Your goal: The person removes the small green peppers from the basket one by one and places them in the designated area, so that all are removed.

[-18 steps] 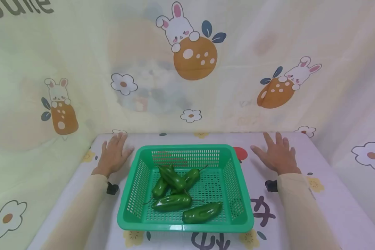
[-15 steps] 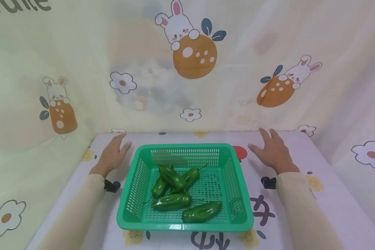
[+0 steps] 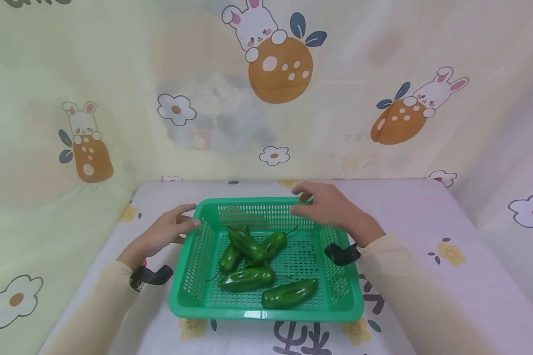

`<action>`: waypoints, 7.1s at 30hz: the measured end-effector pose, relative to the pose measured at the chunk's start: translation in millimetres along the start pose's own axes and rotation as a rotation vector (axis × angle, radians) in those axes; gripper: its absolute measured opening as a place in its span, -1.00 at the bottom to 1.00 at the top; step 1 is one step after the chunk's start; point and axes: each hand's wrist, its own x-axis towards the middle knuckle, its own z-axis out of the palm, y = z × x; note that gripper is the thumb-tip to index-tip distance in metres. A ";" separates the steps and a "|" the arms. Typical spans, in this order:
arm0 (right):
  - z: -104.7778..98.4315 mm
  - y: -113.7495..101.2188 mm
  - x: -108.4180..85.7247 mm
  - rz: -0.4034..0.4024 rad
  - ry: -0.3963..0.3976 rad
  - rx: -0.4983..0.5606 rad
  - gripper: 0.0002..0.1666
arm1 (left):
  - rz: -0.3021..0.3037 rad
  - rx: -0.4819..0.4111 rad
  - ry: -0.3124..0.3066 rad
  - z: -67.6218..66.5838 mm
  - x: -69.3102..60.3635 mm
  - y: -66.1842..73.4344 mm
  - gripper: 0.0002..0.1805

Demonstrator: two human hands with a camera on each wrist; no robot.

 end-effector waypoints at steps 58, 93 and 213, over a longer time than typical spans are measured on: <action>34.8 -11.2 4.8 0.203 -0.081 0.357 -0.21 | 0.037 -0.122 0.016 25.0 -16.2 -8.1 -0.29; -27.7 71.5 -48.6 0.343 0.167 0.387 -0.20 | 0.057 -0.110 0.013 25.3 -19.8 -3.4 -0.26; 84.2 -7.1 -23.9 0.171 -0.669 0.070 -0.65 | 0.049 -0.112 0.039 27.9 -20.2 -9.0 -0.34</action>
